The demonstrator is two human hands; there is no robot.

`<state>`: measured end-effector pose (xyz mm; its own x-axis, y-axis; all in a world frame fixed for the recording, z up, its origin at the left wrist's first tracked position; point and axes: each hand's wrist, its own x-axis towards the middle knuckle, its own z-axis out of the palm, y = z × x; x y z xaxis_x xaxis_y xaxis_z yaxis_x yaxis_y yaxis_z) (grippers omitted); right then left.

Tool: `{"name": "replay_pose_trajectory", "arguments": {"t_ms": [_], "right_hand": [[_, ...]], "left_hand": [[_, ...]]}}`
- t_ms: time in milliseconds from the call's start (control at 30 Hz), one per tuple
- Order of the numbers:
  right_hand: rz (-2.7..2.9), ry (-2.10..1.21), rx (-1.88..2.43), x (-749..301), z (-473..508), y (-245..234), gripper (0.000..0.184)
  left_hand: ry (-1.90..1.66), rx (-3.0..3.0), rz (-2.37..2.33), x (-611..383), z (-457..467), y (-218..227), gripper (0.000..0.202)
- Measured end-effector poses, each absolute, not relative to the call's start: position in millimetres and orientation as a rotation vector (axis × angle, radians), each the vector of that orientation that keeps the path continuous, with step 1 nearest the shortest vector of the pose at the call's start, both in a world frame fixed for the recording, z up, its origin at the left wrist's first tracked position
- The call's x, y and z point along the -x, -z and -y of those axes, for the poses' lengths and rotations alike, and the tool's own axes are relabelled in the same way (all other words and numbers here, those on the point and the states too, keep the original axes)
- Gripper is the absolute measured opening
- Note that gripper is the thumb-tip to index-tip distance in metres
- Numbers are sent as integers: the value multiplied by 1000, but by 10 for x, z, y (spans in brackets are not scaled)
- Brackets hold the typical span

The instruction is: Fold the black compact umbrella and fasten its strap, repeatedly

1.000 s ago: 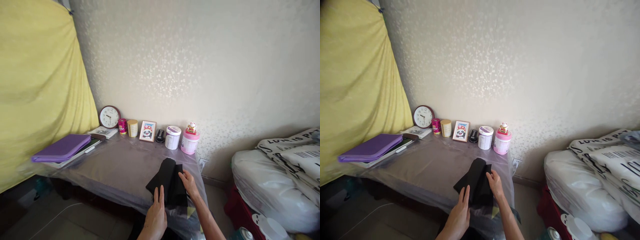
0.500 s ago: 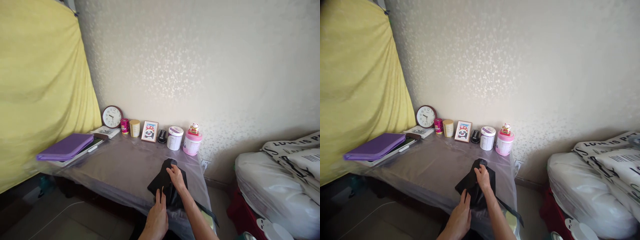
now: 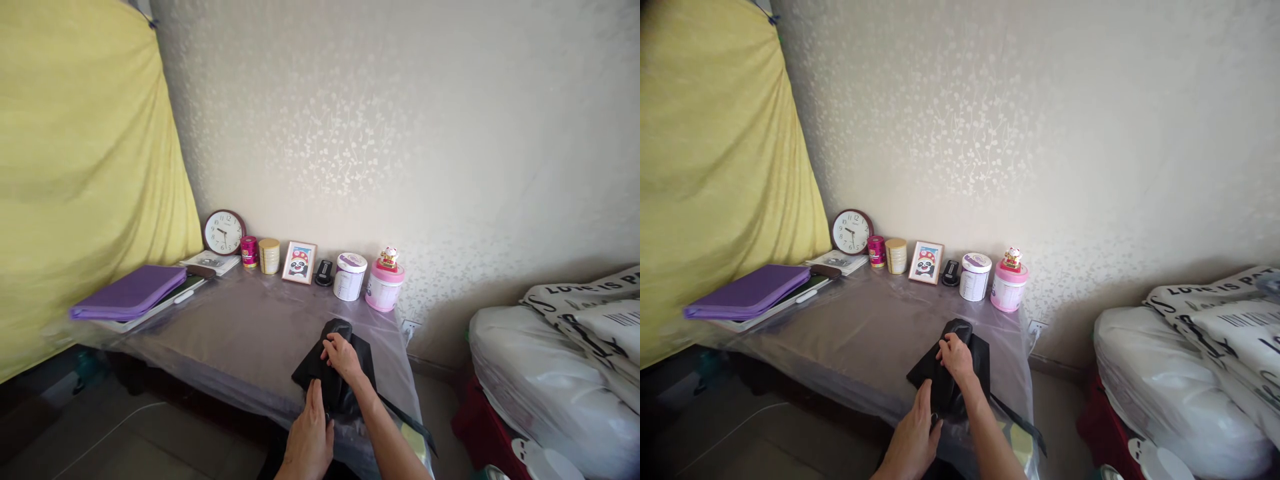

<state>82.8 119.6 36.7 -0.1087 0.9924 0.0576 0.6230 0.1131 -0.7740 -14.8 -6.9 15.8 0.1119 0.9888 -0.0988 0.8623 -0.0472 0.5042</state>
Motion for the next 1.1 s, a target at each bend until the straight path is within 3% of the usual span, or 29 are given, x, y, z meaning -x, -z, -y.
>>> {"name": "replay_pose_trajectory", "arguments": {"t_ms": [167,367,633,867,1100], "right_hand": [[1897,-800,1565,-801,-1156,-436,20],[1938,-816,1516,-820,-1141,-441,19],[1977,-779,1357,-844,-907,-461,23],[2058,-472,1046,-1005,-596,-368,28],[2226,-305,1025,-1037,-949,-262,28]], "left_hand": [[-375,-1986,-1877,176,142,-275,62],[-389,-2163,-1756,137,93,-269,79],[-200,-2103,-1760,91,-11,-257,82],[-234,-2091,-1762,61,-21,-147,80],[-233,-2059,-1757,43,-40,-132,88]]}}
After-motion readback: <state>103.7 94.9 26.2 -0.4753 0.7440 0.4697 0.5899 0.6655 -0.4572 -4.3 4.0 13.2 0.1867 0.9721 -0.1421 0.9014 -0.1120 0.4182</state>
